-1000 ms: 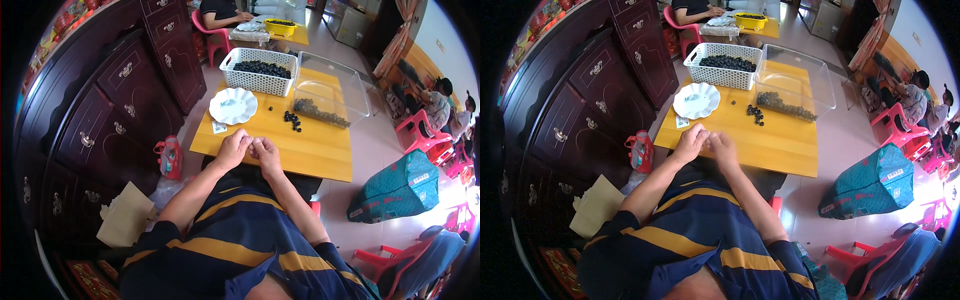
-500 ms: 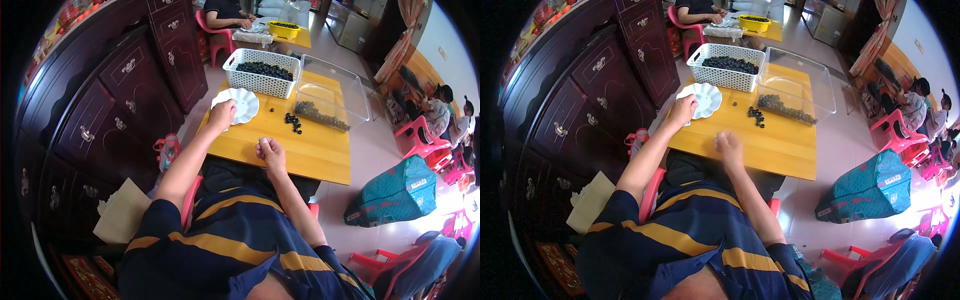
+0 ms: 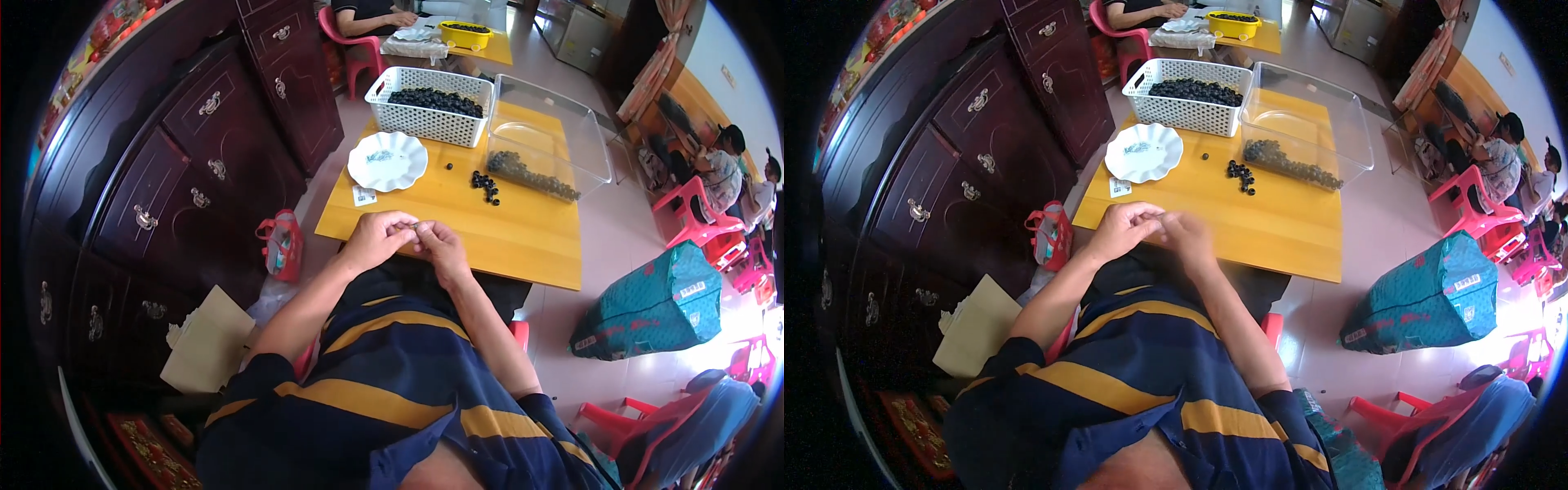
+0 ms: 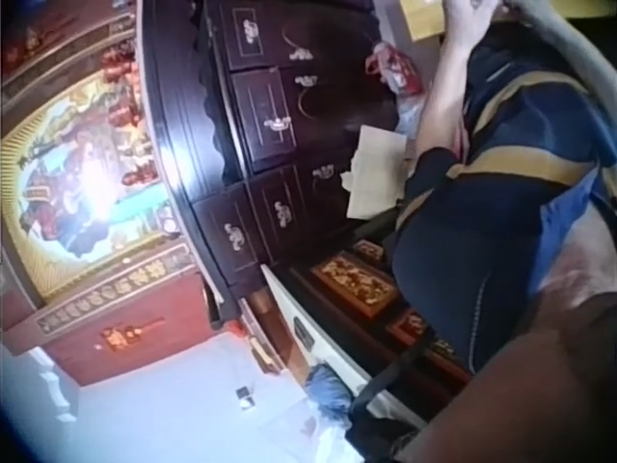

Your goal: Peeling and sorting small black seeds or fruit by hand at a table.

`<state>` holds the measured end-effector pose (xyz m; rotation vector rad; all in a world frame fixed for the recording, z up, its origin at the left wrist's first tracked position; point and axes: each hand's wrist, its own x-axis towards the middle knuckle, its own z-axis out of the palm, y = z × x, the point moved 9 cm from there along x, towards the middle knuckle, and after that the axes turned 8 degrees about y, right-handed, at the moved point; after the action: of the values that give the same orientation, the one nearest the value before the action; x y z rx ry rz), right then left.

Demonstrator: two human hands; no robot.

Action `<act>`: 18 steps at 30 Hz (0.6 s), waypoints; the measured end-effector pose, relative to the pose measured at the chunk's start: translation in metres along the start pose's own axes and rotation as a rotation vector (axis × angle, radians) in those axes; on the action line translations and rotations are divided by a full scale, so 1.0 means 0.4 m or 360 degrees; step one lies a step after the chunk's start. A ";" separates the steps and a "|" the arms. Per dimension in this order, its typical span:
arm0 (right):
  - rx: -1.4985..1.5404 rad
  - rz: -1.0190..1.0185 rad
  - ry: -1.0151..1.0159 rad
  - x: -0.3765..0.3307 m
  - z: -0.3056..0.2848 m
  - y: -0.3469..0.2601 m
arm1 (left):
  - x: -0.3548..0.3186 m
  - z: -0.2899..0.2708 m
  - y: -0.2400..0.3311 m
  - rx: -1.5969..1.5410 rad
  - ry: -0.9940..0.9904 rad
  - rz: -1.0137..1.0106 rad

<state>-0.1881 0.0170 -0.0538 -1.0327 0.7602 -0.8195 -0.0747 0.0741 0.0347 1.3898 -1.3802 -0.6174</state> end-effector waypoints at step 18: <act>0.0090 -0.0024 -0.0192 -0.024 0.037 -0.028 | -0.013 -0.014 -0.016 0.0021 0.0151 0.0053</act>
<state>-0.1828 0.0282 -0.0370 -1.0285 0.6244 -0.7801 -0.0681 0.0794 0.0292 1.3863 -1.3315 -0.5151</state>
